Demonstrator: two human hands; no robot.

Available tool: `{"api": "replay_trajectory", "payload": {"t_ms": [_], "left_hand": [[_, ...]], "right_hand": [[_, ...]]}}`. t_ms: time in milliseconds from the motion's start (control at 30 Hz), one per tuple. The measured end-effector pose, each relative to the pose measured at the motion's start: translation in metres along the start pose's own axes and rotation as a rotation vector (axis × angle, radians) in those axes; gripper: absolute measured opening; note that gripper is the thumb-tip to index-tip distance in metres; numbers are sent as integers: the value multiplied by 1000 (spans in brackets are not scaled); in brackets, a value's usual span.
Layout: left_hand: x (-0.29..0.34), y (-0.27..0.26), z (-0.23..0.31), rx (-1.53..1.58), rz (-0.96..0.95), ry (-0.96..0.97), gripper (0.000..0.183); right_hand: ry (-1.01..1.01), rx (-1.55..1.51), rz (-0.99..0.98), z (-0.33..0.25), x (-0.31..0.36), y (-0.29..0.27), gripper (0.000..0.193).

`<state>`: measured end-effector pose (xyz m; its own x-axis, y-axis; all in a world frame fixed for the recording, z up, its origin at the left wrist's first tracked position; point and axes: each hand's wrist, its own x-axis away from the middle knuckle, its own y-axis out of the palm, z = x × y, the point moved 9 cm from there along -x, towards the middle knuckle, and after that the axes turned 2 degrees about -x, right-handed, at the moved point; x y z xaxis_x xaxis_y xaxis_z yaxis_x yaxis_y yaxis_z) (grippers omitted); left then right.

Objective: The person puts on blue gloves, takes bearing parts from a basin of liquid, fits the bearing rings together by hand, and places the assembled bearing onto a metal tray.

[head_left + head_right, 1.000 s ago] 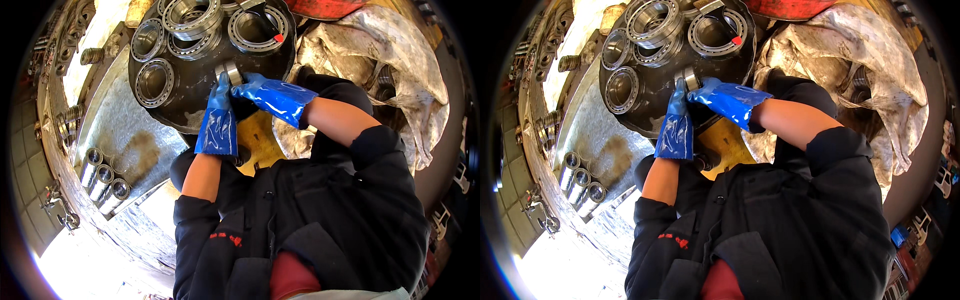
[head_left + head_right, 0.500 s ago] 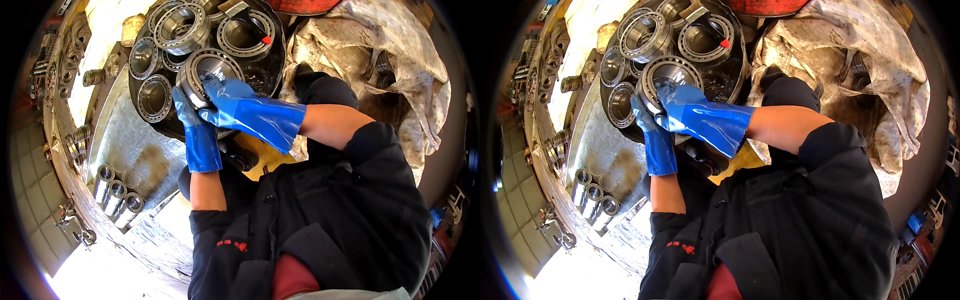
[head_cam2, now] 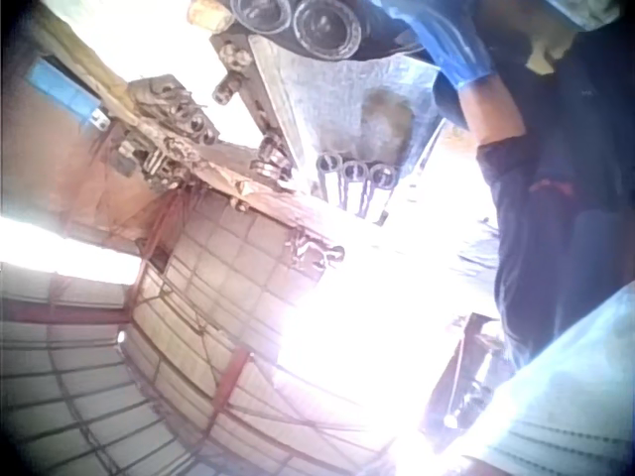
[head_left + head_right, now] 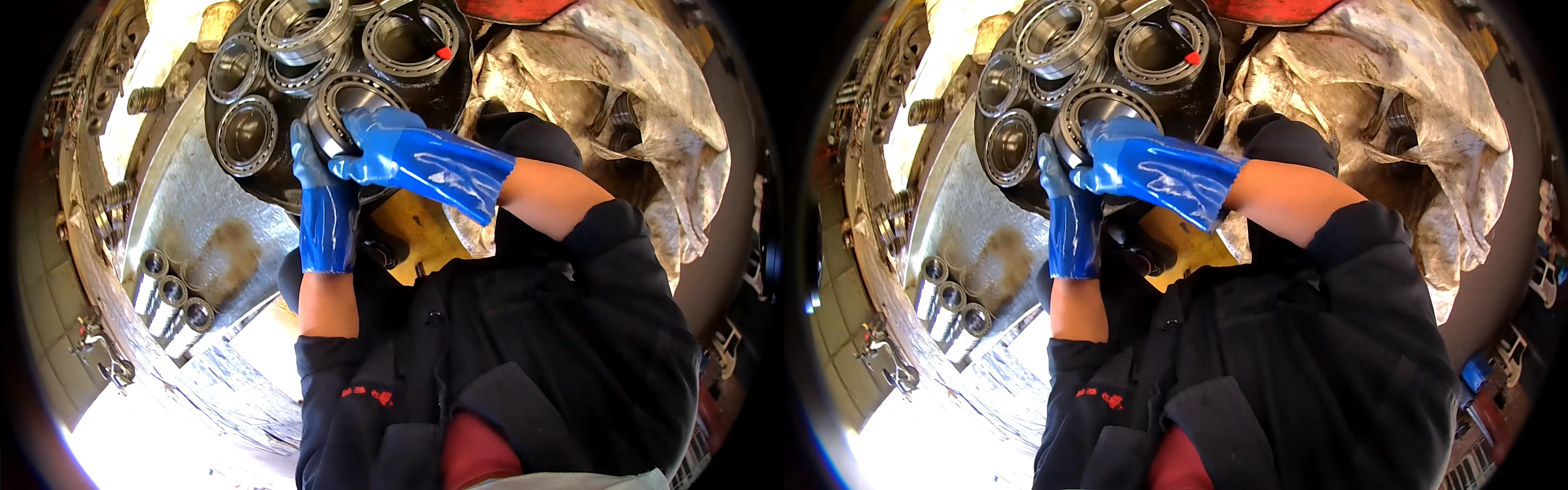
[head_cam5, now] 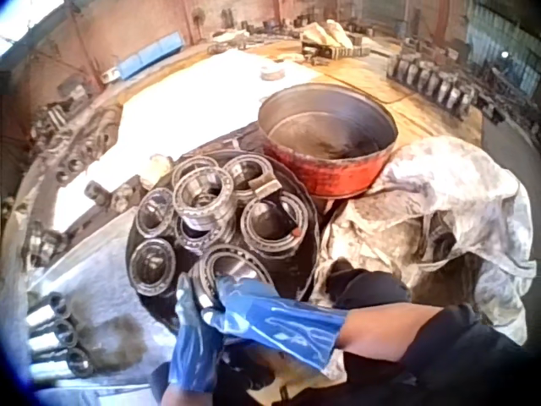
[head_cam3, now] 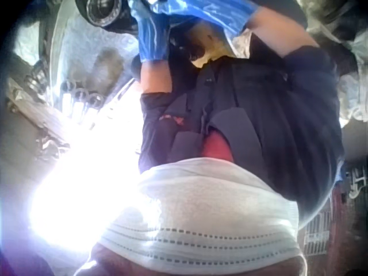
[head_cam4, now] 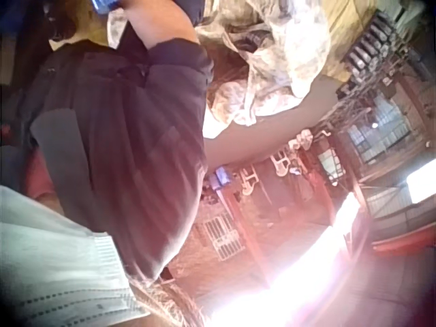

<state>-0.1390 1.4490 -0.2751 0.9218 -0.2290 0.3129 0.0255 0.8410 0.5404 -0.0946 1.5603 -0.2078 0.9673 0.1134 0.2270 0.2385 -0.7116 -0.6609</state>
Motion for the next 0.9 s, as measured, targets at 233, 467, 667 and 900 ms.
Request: {"api": "replay_trajectory", "payload": {"t_ms": [233,467,667,900], "left_hand": [[27,14,-4,241,-51,-187,61],[49,-2,-15,402,153,-269,57],[47,9,-8,472,29,-199,58],[25,2,-20,573,-81,-133,48]], "right_hand": [[29,84,-135,-17,6,0,55],[32,147,-70,-36,19,10,56],[69,240,166,-40,31,10,62],[-161,14,251,-47,43,18,40]]}}
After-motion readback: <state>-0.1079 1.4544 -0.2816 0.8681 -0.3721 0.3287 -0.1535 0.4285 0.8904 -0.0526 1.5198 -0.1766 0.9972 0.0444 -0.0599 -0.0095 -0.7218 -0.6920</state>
